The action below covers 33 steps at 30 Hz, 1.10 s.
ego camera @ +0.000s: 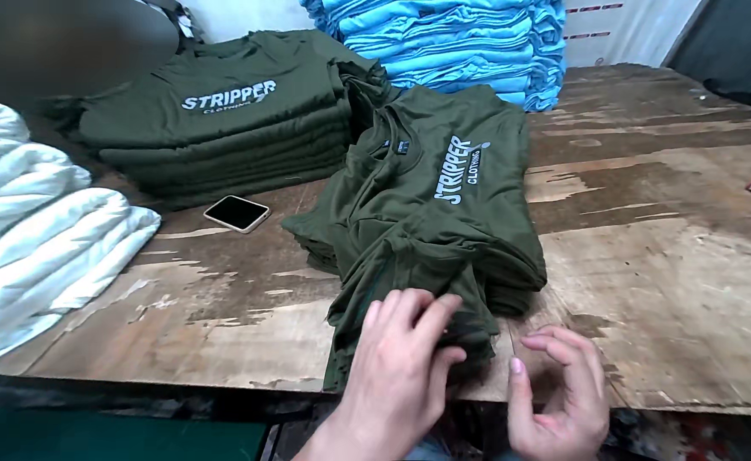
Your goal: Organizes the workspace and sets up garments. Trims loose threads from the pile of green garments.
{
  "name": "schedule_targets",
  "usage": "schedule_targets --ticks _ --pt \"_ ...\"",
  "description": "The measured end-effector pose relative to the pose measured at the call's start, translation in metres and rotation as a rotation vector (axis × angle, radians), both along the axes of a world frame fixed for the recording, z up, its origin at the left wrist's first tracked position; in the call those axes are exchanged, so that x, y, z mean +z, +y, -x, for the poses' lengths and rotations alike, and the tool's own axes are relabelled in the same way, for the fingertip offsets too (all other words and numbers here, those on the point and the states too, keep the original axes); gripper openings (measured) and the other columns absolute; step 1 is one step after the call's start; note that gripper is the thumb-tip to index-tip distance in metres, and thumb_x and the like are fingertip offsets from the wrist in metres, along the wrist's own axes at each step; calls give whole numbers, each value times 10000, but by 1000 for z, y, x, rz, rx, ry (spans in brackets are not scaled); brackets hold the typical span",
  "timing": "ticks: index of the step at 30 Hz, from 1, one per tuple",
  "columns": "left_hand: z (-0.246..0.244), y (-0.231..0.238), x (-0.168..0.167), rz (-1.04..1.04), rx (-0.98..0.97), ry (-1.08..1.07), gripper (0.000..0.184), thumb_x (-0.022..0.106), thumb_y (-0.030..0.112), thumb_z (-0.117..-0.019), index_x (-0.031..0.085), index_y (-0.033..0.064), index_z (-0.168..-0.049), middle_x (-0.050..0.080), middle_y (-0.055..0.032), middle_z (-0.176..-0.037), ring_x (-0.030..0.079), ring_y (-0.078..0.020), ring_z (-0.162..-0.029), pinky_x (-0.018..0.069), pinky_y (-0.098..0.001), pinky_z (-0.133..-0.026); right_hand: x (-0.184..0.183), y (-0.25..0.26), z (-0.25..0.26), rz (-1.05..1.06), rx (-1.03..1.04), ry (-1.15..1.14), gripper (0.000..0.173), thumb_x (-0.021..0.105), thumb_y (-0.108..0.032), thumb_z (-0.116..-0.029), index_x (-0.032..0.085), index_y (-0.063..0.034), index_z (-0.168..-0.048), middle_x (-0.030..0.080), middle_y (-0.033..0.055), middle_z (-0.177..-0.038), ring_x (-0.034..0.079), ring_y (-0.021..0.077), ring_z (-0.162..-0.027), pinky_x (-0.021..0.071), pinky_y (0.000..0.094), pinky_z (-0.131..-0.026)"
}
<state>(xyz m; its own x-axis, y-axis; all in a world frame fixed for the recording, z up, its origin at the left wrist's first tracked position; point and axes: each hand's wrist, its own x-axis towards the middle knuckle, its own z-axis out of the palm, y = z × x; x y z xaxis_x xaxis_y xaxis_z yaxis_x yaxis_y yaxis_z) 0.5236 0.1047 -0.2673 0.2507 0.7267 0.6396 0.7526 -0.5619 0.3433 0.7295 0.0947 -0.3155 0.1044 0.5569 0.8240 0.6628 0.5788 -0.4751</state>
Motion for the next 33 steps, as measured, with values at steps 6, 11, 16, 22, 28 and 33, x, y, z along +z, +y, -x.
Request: schedule_targets --ticks 6,11,16,22,28,33 --pt "14 11 0 174 -108 -270 206 580 85 -901 741 190 -975 702 105 -975 666 -20 -898 594 -242 -795 22 19 40 -5 165 53 152 777 -209 -893 749 -147 -1029 664 47 -1080 661 100 -1021 585 251 -892" --pt "16 30 14 346 -102 -480 154 647 77 -950 696 192 -1041 695 86 -858 658 -29 -743 569 -226 -640 36 47 49 146 504 366 227 643 -104 -1003 675 -140 -1225 717 -21 -1015 695 75 -893 606 245 -796" --pt "16 37 13 511 -159 -628 155 685 69 -949 700 172 -1064 718 31 -813 675 -89 -712 566 -250 -635 20 33 24 -136 173 -80 98 697 -214 -966 773 -226 -1026 711 -28 -930 652 99 -895 487 375 -935" --pt "15 36 14 534 -164 -628 133 674 75 -951 708 176 -1031 704 42 -781 656 -76 -694 544 -243 -622 24 28 27 -92 159 -19 495 725 -628 -852 603 -232 -1122 551 -36 -1154 565 65 -1091 490 262 -939" --pt "21 27 12 469 -236 -637 184 742 170 -924 710 165 -1106 727 29 -905 696 -97 -798 598 -270 -693 15 30 22 -224 323 -133 196 637 -82 -970 761 -161 -1100 695 -2 -1066 645 119 -1046 543 275 -945" --pt "22 4 -10 -193 -114 -249 199 745 315 -941 773 249 -1127 719 50 -1018 630 -89 -944 473 -350 -886 9 9 5 -237 323 -183 160 613 -117 -991 720 -175 -1094 640 -34 -1083 620 88 -1067 522 230 -964"
